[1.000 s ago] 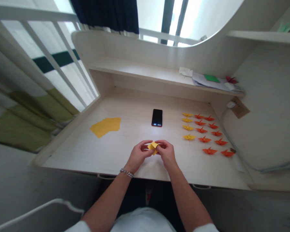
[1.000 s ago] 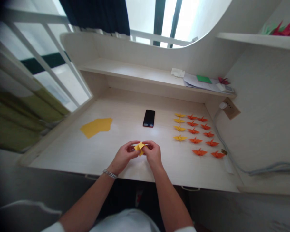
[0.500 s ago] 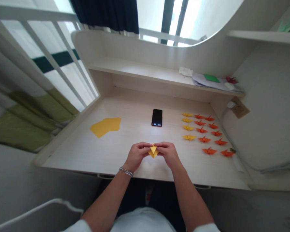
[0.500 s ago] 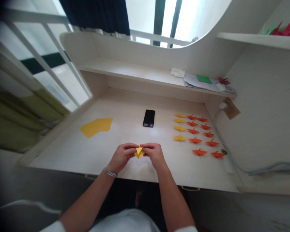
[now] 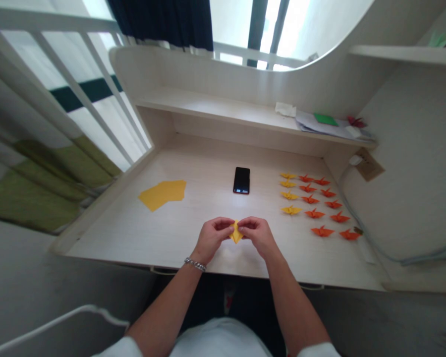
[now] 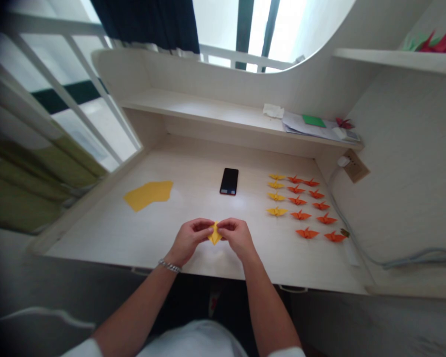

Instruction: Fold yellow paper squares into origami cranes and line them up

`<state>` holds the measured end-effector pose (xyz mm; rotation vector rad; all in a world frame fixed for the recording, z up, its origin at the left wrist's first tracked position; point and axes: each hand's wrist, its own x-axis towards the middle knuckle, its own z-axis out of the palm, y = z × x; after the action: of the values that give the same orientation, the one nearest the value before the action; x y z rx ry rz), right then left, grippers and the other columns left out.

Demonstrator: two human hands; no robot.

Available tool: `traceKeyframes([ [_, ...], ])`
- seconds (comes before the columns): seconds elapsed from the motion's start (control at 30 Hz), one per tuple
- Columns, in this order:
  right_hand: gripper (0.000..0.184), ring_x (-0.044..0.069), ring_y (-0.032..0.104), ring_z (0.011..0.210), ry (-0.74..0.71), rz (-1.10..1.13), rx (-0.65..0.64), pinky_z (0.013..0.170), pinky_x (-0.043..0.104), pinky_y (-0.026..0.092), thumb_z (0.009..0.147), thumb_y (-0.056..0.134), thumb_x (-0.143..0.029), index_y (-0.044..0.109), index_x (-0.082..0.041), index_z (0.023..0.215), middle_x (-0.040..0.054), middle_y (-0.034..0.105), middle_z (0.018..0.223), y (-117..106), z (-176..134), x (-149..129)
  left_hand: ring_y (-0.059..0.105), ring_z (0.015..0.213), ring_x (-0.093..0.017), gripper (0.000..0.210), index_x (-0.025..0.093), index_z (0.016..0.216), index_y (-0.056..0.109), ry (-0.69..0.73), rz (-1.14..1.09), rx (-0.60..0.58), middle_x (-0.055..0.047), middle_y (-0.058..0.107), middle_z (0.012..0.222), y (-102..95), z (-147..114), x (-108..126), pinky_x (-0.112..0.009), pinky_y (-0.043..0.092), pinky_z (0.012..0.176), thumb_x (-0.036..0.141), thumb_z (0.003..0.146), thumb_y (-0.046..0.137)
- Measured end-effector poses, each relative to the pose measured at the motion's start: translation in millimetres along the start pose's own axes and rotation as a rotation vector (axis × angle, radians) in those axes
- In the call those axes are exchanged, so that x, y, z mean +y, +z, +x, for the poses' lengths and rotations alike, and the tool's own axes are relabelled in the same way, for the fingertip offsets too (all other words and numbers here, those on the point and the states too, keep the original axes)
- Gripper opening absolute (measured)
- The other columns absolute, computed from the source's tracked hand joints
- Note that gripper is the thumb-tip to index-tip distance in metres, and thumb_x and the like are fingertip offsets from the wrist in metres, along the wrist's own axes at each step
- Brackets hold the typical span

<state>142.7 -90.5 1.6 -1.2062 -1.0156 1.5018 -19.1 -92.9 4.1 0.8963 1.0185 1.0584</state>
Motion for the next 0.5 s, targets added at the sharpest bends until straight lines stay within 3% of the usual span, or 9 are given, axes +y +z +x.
traceKeyframes([
  [0.13,0.024,0.015,0.063,0.060,-0.015,0.034,0.002,0.055,0.027,0.051,0.059,0.076,-0.026,0.063,-0.017,0.077,0.0003,0.067,0.067,0.9,2.4,3.9,0.066,0.076,-0.018,0.043,0.012,0.101,0.065,0.040,0.015,0.028,-0.007,0.070,0.082,1.0,1.5,-4.3,-0.031,0.056,0.070,0.028,0.064,0.079],
  [0.3,0.024,0.013,0.061,0.056,-0.084,0.063,0.062,0.057,0.027,0.050,0.062,0.074,-0.026,0.057,-0.018,0.076,-0.0027,0.064,0.062,1.5,4.3,6.9,0.067,0.070,-0.018,0.048,0.011,0.105,0.061,-0.018,0.070,0.030,-0.007,0.070,0.079,5.8,-0.2,-11.9,-0.029,0.055,0.064,0.031,0.065,0.078],
  [0.5,0.044,0.018,0.065,0.063,-0.092,0.017,0.021,0.060,0.030,0.051,0.063,0.076,-0.028,0.058,-0.019,0.102,0.0004,0.068,0.070,0.6,4.5,6.5,0.063,0.057,-0.014,0.042,0.011,0.101,0.060,0.070,0.160,-0.047,-0.002,0.066,0.063,6.4,0.2,-13.4,-0.023,0.050,0.054,0.022,0.065,0.077],
])
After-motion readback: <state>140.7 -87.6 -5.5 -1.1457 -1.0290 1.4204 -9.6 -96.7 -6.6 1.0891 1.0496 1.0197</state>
